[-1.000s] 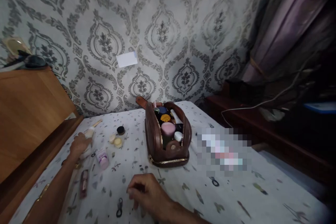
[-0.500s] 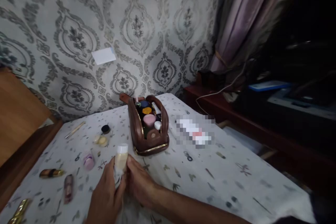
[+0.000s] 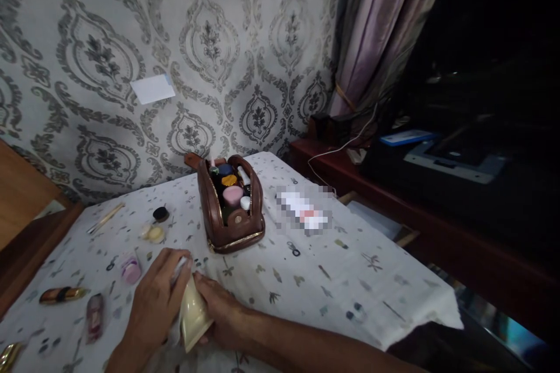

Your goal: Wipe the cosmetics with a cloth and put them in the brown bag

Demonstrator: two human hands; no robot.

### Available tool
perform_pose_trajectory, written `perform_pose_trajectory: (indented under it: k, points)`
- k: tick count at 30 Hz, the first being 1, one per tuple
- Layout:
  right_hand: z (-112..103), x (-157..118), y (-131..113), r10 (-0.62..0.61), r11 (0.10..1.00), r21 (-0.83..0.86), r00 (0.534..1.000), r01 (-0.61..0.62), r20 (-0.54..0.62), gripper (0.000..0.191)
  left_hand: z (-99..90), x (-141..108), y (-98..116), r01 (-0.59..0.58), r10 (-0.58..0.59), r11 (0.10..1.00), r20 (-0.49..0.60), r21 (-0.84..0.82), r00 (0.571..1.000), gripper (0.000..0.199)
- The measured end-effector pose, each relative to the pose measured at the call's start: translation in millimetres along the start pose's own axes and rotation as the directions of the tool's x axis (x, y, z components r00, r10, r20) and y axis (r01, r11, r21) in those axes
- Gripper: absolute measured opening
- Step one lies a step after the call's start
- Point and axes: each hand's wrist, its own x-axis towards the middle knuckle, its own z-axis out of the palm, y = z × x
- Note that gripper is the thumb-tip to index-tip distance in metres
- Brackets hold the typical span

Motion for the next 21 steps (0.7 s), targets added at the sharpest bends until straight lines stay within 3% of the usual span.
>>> perform_pose_trajectory:
  k: [2, 4, 6, 8, 10, 12, 15, 18, 21]
  points:
    - [-1, -1, -6, 0.138, 0.99, 0.024, 0.99, -0.137, -0.024, 0.039, -7.6, 9, -1, 0.171, -0.153, 0.962, 0.098, -0.212, 0.983, 0.04]
    - [-2, -1, -12, 0.227, 0.974, 0.013, 0.973, -0.227, 0.032, 0.04, -10.7, 15, -3, 0.361, -0.29, 0.84, 0.226, -0.406, 0.93, 0.043]
    - [-2, -2, -17, 0.264, 0.964, 0.009, 0.96, -0.266, 0.093, 0.044, -8.4, 15, -7, 0.488, -0.343, 0.679, 0.35, -0.549, 0.872, 0.045]
    - [-2, -3, -19, 0.268, 0.963, 0.003, 0.957, -0.27, 0.109, 0.045, -2.4, 12, -10, 0.511, -0.339, 0.574, 0.383, -0.64, 0.86, 0.046]
    - [-1, -5, -20, 0.248, 0.969, -0.017, 0.966, -0.247, 0.076, 0.045, 4.3, 7, -13, 0.504, -0.361, 0.523, 0.357, -0.687, 0.862, 0.046]
    - [0, -9, -22, 0.197, 0.979, -0.066, 0.98, -0.194, 0.04, 0.047, 9.3, 4, -14, 0.535, -0.433, 0.47, 0.345, -0.702, 0.833, 0.046]
    - [-1, -16, -28, 0.02, 0.965, -0.264, 0.999, -0.008, 0.044, 0.055, 11.9, 3, -18, 0.547, -0.55, 0.397, 0.286, -0.737, 0.785, 0.042]
    - [-4, -21, -35, -0.221, 0.834, -0.514, 0.975, 0.202, 0.025, 0.073, 10.9, 6, -21, 0.448, -0.606, 0.432, 0.117, -0.783, 0.787, 0.032]
    - [-8, -19, -40, -0.325, 0.751, -0.599, 0.945, 0.278, 0.032, 0.065, 8.7, 9, -25, 0.386, -0.596, 0.467, 0.04, -0.796, 0.802, 0.024]
